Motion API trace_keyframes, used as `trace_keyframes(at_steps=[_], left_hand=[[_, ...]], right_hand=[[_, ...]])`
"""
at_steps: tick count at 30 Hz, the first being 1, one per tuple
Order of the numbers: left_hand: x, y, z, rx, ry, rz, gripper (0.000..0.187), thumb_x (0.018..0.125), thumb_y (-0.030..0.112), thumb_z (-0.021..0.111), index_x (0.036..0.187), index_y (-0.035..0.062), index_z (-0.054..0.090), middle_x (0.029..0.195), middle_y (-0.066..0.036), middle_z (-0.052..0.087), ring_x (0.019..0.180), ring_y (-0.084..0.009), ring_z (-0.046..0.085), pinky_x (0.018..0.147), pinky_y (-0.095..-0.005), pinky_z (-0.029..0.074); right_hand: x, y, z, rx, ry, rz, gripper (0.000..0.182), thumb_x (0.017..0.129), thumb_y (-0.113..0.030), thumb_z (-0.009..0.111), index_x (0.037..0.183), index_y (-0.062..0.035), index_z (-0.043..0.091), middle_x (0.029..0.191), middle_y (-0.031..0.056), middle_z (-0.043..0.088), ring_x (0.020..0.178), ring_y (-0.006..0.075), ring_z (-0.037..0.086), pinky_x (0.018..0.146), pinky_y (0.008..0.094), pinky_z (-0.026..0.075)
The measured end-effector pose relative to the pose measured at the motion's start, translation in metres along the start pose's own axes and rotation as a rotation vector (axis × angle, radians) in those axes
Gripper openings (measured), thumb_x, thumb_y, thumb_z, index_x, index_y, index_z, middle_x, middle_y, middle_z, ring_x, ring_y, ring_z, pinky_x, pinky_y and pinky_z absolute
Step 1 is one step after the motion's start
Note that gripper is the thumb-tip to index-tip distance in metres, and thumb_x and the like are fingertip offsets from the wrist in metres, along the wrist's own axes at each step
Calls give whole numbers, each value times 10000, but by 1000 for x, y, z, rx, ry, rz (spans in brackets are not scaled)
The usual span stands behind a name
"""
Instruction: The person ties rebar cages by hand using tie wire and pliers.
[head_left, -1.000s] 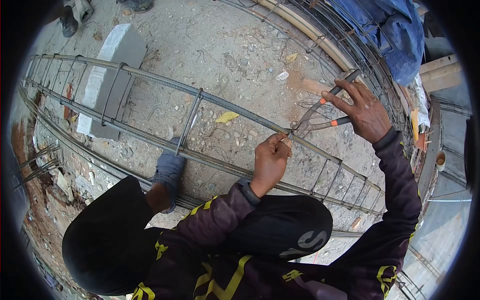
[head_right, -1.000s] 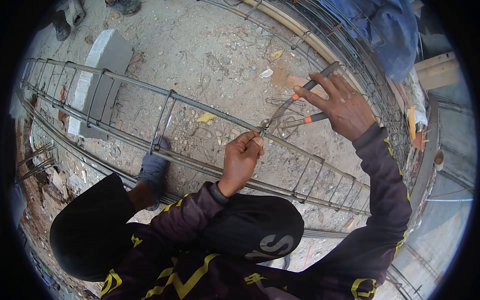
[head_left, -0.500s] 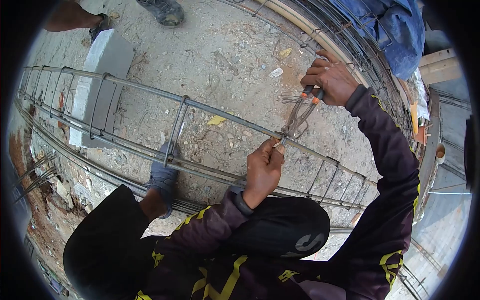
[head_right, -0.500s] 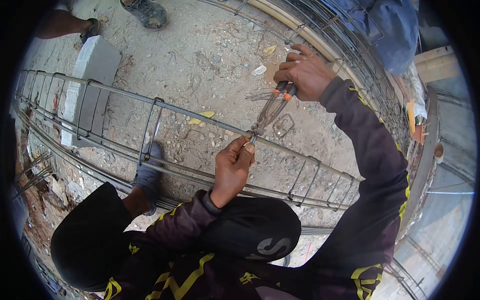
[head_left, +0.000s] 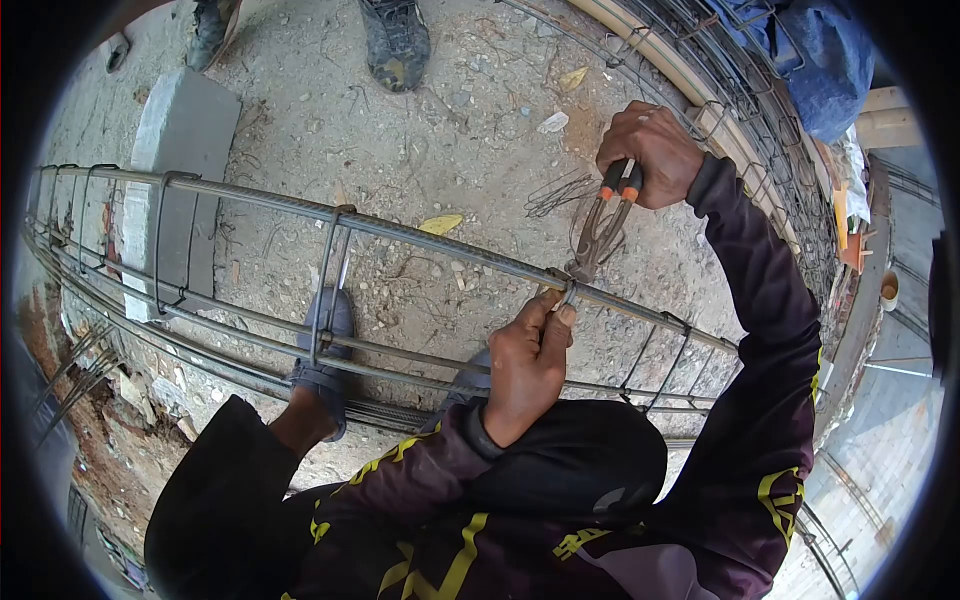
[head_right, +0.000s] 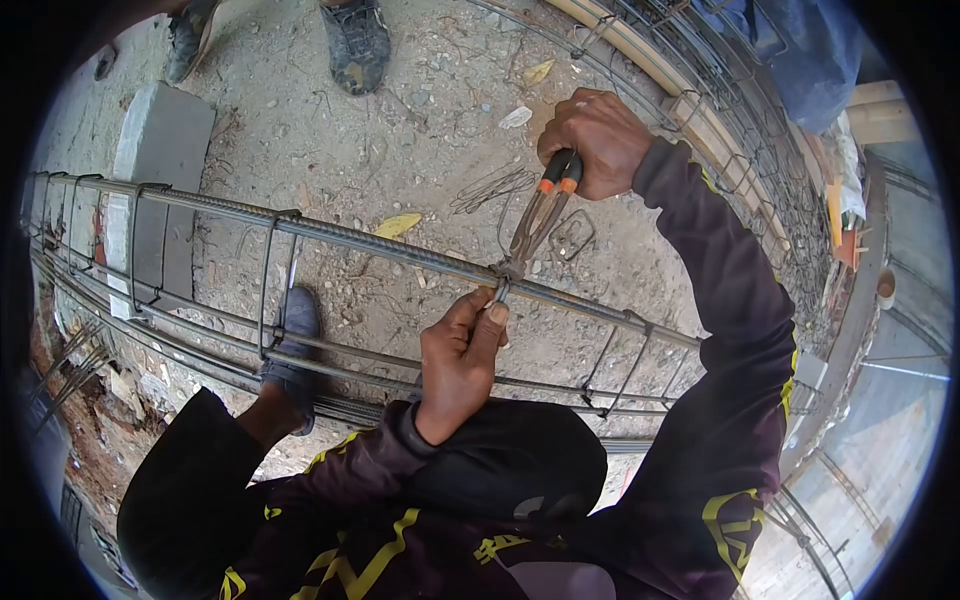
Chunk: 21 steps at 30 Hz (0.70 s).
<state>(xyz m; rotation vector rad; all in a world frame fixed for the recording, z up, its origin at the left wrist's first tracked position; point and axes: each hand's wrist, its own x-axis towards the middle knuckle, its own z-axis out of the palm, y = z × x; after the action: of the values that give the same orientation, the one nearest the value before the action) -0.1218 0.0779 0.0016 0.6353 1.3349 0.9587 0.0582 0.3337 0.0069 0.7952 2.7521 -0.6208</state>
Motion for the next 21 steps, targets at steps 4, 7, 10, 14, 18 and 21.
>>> trace_keyframes(at_steps=[4, 7, 10, 14, 18, 21], left_hand=[[1, -8, -2, 0, 3, 30, 336, 1010, 170, 607, 1178, -121, 612, 702, -17, 571, 666, -54, 502, 583, -224, 415], [-1, -8, -4, 68, -3, 52, 323, 1015, 164, 598, 1174, -116, 612, 705, -4, 561, 652, -51, 487, 567, -228, 402], [2, -5, -2, 104, -12, 45, 314, 1013, 158, 598, 1172, -112, 620, 701, 1, 553, 648, -47, 477, 561, -230, 396], [-2, -9, -3, 117, -4, 84, 299, 1014, 148, 593, 1163, -109, 628, 688, 11, 533, 640, -42, 442, 547, -231, 375], [-9, -9, -1, 89, 17, 33, 288, 1014, 140, 588, 1161, -105, 627, 688, 18, 522, 634, -38, 423, 541, -231, 363], [2, -5, 0, 95, 16, 66, 295, 1017, 146, 578, 1163, -106, 625, 691, 17, 523, 636, -40, 425, 547, -231, 364]], right_hand=[[8, 3, 50, 247, 179, -57, 171, 551, -82, 669, 706, -147, 699, 710, 40, 675, 710, 312, 622, 764, 429, 470], [9, 6, 43, 171, 140, -59, 167, 540, -82, 667, 691, -148, 692, 679, 41, 657, 700, 311, 617, 754, 435, 465], [0, 1, 1, -20, 59, -14, 139, 542, -109, 678, 672, -157, 687, 608, 44, 610, 665, 316, 606, 723, 427, 454], [0, 5, 61, 267, 108, 46, 134, 556, -146, 701, 687, -176, 701, 674, 35, 673, 727, 306, 647, 719, 419, 464], [-6, 11, 52, 202, 136, 20, 181, 502, -105, 726, 679, -137, 711, 612, 38, 643, 616, 290, 634, 590, 416, 430], [-15, 8, 80, 289, 202, 59, 170, 511, -114, 735, 678, -143, 714, 614, 33, 644, 616, 282, 632, 596, 409, 431]])
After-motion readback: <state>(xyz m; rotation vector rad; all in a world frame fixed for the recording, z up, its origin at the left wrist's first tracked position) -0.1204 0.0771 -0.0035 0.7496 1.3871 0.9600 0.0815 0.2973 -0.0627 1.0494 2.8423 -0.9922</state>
